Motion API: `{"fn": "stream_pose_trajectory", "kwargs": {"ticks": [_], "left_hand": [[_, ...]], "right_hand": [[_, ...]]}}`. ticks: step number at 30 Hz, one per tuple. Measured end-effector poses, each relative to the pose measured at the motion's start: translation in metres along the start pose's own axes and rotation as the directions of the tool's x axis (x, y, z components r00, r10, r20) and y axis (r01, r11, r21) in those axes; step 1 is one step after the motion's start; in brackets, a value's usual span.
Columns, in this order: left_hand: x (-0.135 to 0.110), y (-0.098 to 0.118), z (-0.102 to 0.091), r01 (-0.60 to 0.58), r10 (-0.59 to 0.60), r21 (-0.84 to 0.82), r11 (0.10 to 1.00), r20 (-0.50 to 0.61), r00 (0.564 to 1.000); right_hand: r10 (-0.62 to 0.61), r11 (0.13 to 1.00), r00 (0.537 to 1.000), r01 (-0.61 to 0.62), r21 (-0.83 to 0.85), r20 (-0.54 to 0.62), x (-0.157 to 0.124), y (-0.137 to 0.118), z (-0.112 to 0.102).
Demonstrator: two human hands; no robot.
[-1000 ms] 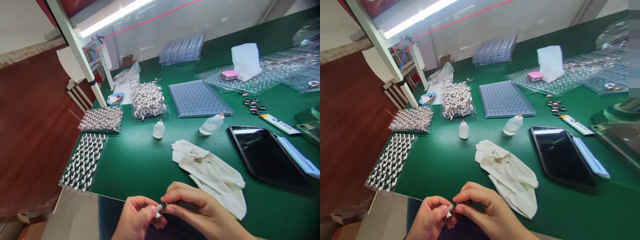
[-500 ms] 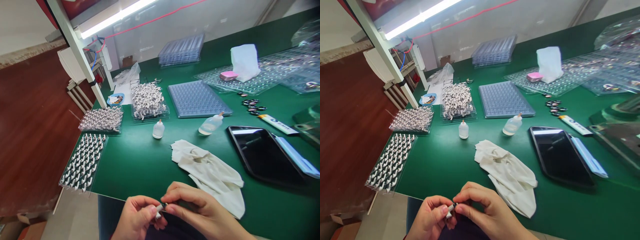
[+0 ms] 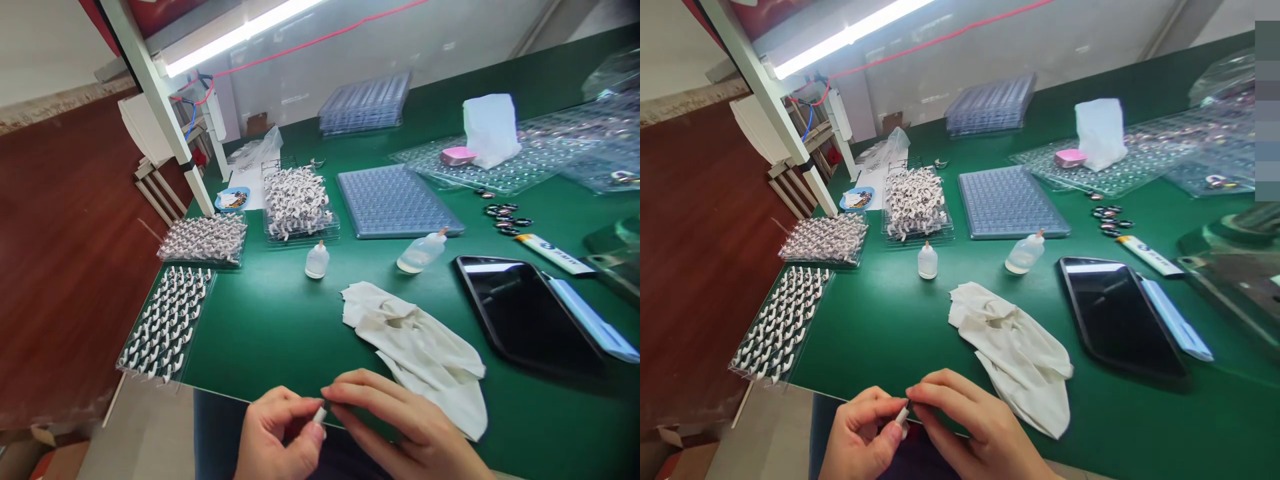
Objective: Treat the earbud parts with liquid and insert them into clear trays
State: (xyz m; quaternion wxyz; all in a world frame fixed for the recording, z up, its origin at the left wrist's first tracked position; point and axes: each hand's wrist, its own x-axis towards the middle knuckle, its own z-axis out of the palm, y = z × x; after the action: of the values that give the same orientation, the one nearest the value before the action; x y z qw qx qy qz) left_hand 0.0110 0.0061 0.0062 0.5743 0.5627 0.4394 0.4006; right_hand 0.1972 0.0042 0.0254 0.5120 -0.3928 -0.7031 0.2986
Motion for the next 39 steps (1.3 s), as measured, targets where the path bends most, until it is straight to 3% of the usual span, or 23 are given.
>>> {"fn": "stream_pose_trajectory", "kwargs": {"ticks": [4,9,24,34,39], "left_hand": [[0.000,0.011,0.002,-0.210,0.219,0.249,0.945,-0.007,0.976],[0.001,0.017,0.007,-0.423,0.468,0.401,0.813,-0.017,0.883],[0.000,0.012,0.011,-0.505,0.589,0.501,0.702,-0.011,0.808],[0.000,0.011,0.011,-0.479,0.559,0.462,0.746,-0.044,0.828],[-0.004,0.005,0.007,-0.316,0.364,0.363,0.876,-0.070,0.929]], "right_hand": [[-0.060,0.993,0.998,0.058,-0.104,-0.016,-0.003,0.000,0.000],[-0.109,0.979,0.994,0.102,-0.175,-0.030,-0.004,0.000,0.001],[-0.167,0.955,0.986,0.157,-0.250,-0.018,-0.007,-0.002,0.006],[-0.144,0.971,0.989,0.134,-0.197,-0.040,-0.007,0.000,0.006],[-0.025,0.998,0.999,0.026,-0.055,0.025,0.000,-0.003,-0.003]]}}
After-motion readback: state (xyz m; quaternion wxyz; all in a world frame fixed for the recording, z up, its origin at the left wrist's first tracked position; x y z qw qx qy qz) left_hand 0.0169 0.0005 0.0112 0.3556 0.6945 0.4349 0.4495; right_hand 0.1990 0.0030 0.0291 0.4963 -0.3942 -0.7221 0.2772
